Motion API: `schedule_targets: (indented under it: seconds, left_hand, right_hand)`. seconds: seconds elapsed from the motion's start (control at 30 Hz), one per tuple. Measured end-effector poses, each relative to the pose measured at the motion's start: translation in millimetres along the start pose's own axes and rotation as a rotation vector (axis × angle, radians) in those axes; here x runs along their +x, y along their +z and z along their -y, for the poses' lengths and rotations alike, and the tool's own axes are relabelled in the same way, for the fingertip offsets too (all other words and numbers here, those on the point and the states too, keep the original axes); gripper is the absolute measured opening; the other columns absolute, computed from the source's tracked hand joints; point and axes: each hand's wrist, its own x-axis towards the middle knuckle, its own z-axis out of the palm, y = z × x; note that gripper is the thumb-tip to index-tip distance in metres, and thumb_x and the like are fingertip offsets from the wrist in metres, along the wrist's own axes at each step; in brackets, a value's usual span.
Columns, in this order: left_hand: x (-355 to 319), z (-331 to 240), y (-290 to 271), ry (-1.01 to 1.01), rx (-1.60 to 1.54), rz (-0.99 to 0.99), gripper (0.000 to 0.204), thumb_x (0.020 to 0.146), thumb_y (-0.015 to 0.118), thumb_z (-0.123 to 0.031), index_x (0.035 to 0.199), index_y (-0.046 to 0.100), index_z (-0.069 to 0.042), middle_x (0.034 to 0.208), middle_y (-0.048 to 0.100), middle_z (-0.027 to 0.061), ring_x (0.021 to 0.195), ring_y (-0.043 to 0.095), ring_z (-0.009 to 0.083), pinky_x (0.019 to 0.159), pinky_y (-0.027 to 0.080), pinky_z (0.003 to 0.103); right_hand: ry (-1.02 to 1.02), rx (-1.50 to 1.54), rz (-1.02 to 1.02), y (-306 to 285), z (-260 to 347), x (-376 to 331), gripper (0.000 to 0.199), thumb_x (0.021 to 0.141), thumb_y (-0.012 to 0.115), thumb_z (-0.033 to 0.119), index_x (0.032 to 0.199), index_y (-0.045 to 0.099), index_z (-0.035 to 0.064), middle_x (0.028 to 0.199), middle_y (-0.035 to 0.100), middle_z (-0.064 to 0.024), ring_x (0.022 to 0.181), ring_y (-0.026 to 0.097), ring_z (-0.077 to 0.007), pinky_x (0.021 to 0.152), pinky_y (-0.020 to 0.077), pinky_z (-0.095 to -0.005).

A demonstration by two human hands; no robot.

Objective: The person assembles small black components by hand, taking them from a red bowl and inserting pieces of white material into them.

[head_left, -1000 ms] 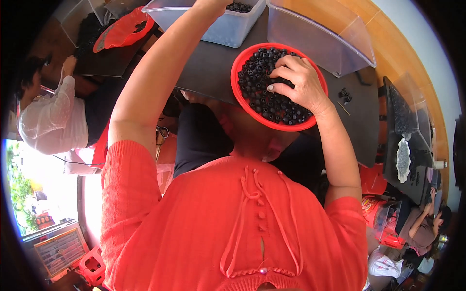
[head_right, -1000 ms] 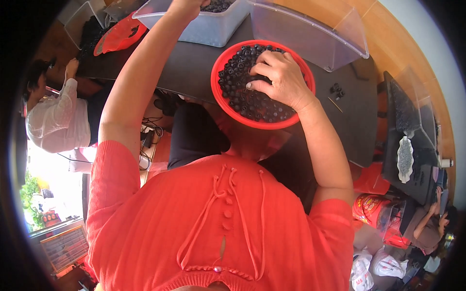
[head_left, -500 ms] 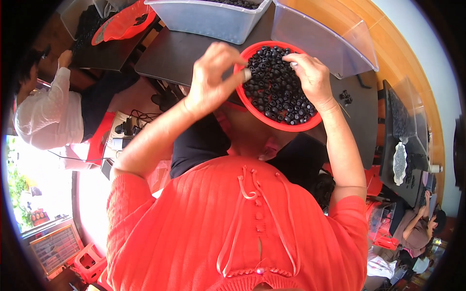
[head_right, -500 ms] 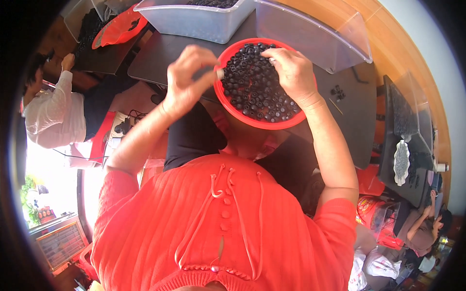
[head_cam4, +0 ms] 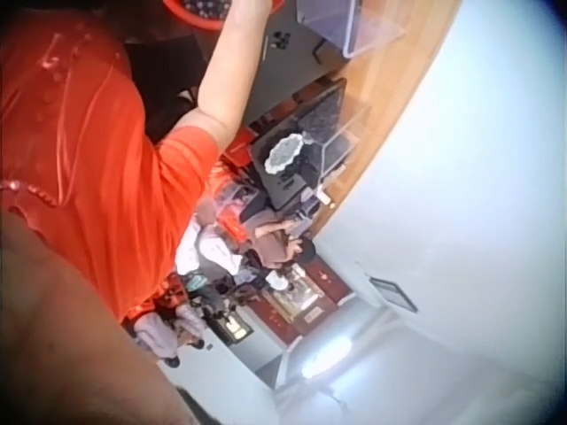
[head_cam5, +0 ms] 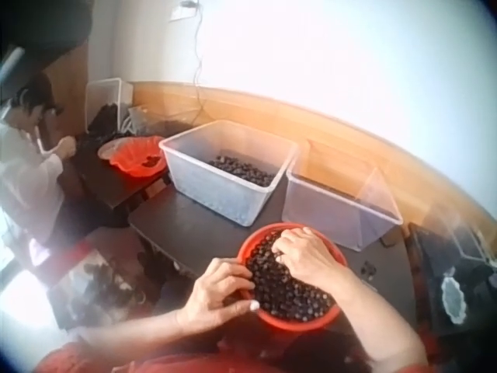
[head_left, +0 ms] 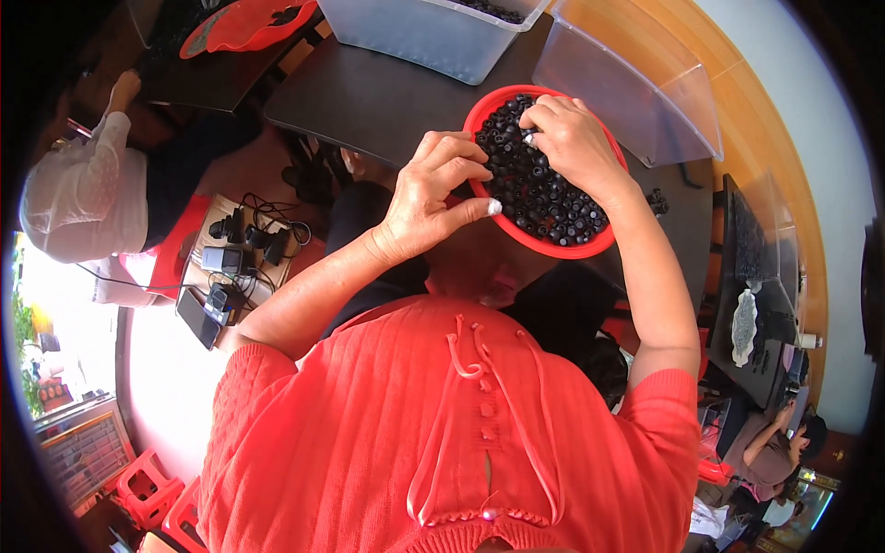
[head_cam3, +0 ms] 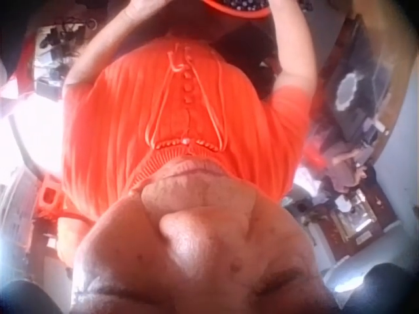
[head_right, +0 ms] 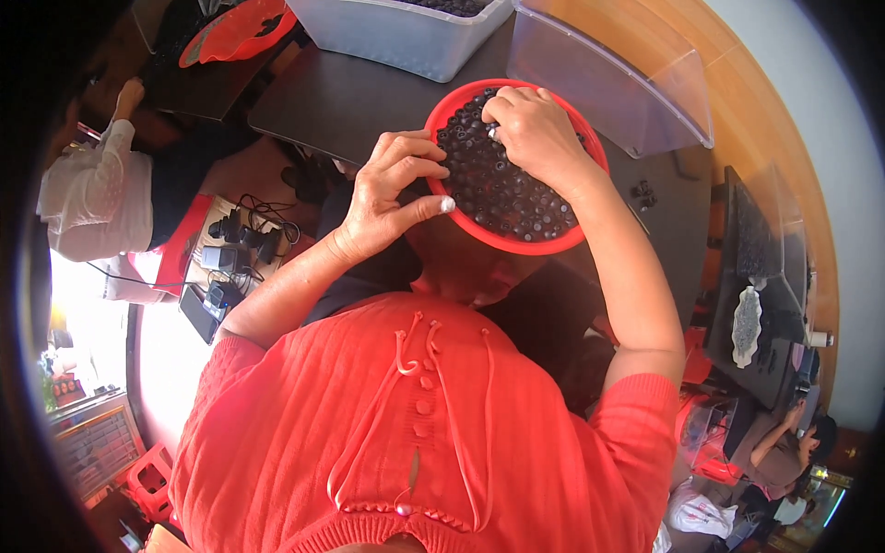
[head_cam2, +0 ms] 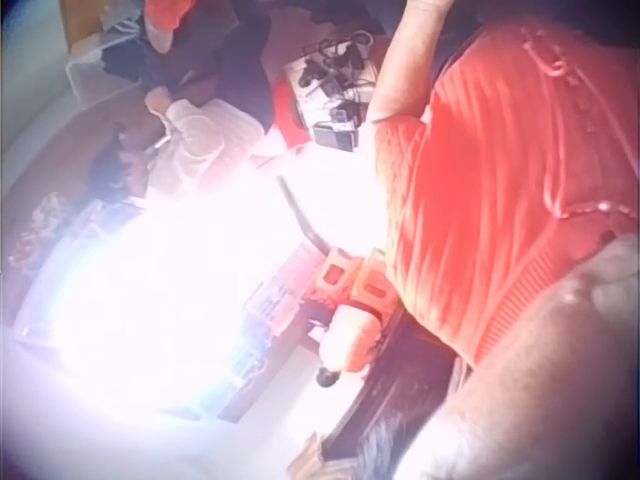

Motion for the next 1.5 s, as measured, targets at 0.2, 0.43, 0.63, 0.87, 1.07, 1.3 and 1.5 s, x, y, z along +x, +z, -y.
schedule_targets:
  seconds: [0.2, 0.43, 0.63, 0.87, 1.07, 1.3, 1.5]
  left_hand:
    - [20, -20, -3, -0.185, -0.187, -0.147, 0.013, 0.086, 0.074, -0.006, 0.097, 0.069, -0.002, 0.094, 0.067, 0.0072, 0.084, 0.062, 0.019, 0.067, 0.05, 0.03]
    - [49, -41, 9, -0.825, -1.164, 0.131, 0.027, 0.1, 0.063, -0.022, 0.109, 0.064, 0.003, 0.085, 0.068, 0.0109, 0.071, 0.064, 0.0162, 0.058, 0.047, 0.027]
    - [47, -39, 17, -0.882, -1.178, 0.134, 0.023, 0.095, 0.07, -0.022, 0.099, 0.066, 0.0, 0.084, 0.067, 0.0079, 0.067, 0.062, 0.0141, 0.053, 0.045, 0.026]
    - [47, -35, 14, -0.87, -1.099, 0.046, 0.023, 0.092, 0.074, -0.02, 0.095, 0.067, 0.002, 0.077, 0.065, 0.0074, 0.055, 0.053, 0.0108, 0.047, 0.037, 0.024]
    - [39, -28, 6, -0.939, -1.143, -0.086, 0.017, 0.092, 0.072, -0.011, 0.093, 0.065, 0.003, 0.07, 0.059, 0.0057, 0.051, 0.048, 0.0106, 0.043, 0.032, 0.023]
    - [37, -17, 4, -0.937, -1.203, -0.101, 0.021, 0.091, 0.072, -0.016, 0.091, 0.063, 0.003, 0.073, 0.059, 0.0073, 0.052, 0.048, 0.0132, 0.044, 0.035, 0.026]
    - [48, -31, 4, -1.032, -1.191, -0.065, 0.024, 0.095, 0.065, -0.019, 0.104, 0.061, 0.003, 0.08, 0.057, 0.0082, 0.06, 0.052, 0.0173, 0.05, 0.038, 0.028]
  right_hand:
    - [0.42, 0.982, -0.126, -34, 32, -12, 0.018, 0.082, 0.072, -0.001, 0.098, 0.067, 0.0014, 0.094, 0.066, -0.0018, 0.087, 0.06, -0.012, 0.081, 0.0492, -0.0281]
    - [0.252, 1.03, -0.275, -42, 52, -25, 0.013, 0.085, 0.073, 0.0, 0.097, 0.069, 0.0004, 0.092, 0.064, -0.0028, 0.089, 0.062, -0.0138, 0.082, 0.0508, -0.028]
    - [0.167, 0.852, -0.28, -42, 51, -32, 0.016, 0.083, 0.074, -0.001, 0.098, 0.07, 0.0012, 0.089, 0.064, -0.0041, 0.085, 0.062, -0.0154, 0.079, 0.0514, -0.0291]
    - [0.073, 0.738, -0.22, -48, 42, -20, 0.019, 0.079, 0.076, -0.002, 0.097, 0.07, 0.0011, 0.087, 0.063, -0.0046, 0.082, 0.062, -0.0152, 0.076, 0.0512, -0.029]
    - [0.128, 0.463, -0.107, -42, 10, -34, 0.024, 0.072, 0.077, 0.0, 0.095, 0.07, 0.0035, 0.087, 0.064, -0.0046, 0.081, 0.063, -0.0202, 0.077, 0.0501, -0.0323]
    - [0.044, 0.16, 0.035, -20, 19, -33, 0.021, 0.071, 0.079, 0.013, 0.09, 0.071, 0.0115, 0.091, 0.059, -0.0002, 0.099, 0.059, -0.022, 0.085, 0.042, -0.0384]
    - [0.071, 0.337, -0.091, -21, 15, -38, 0.02, 0.072, 0.079, 0.009, 0.089, 0.068, 0.0079, 0.09, 0.061, -0.0015, 0.094, 0.061, -0.0233, 0.082, 0.0447, -0.0373]
